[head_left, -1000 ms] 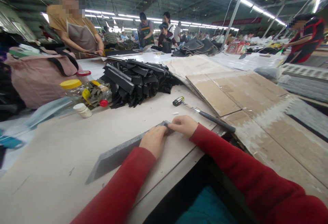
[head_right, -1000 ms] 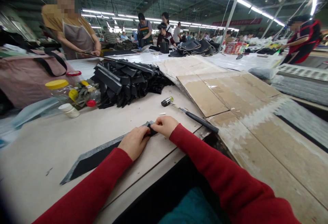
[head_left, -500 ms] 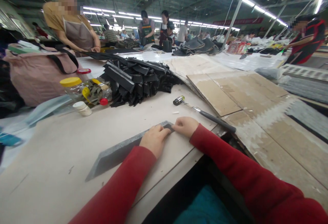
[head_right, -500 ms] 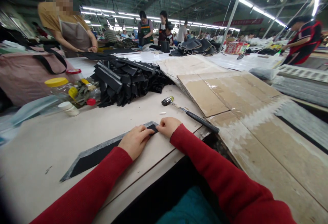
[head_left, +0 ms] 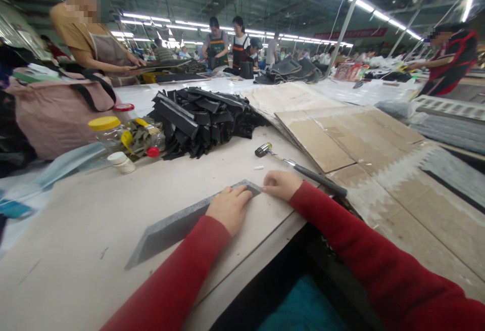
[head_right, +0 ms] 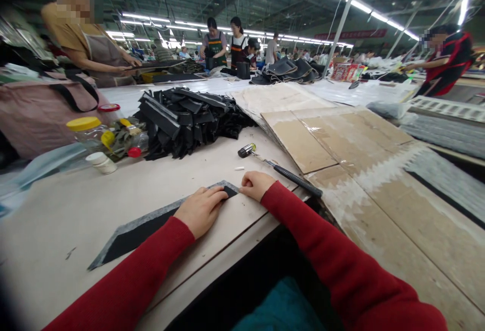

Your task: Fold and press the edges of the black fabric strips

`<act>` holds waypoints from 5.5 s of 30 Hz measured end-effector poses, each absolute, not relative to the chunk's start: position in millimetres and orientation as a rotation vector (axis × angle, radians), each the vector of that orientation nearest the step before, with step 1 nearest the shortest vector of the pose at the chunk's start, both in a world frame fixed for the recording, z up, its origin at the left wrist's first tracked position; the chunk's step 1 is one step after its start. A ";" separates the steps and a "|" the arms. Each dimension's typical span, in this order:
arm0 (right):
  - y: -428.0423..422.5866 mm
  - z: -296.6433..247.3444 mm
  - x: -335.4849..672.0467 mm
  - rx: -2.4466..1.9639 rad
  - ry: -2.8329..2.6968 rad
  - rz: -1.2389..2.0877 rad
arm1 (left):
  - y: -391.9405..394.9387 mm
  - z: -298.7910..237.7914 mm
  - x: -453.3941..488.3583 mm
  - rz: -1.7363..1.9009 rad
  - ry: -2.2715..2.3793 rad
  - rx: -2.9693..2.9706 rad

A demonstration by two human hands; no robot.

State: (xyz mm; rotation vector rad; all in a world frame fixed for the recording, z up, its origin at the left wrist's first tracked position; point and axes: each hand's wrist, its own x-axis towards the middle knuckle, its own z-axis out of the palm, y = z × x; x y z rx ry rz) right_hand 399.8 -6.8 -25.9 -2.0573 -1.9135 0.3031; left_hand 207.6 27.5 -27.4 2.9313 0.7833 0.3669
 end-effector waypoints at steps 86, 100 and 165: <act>-32.1 -34.5 383.3 -1.849 -2.272 0.023 | 62.4 -18.0 220.9 0.201 0.965 3.015; 42.0 -14.6 379.0 -1.983 -1.882 0.906 | 56.7 -27.9 213.8 0.388 1.219 2.771; 10.8 -31.6 319.6 -1.727 -2.546 -0.253 | 58.5 -26.9 172.9 0.241 0.882 3.051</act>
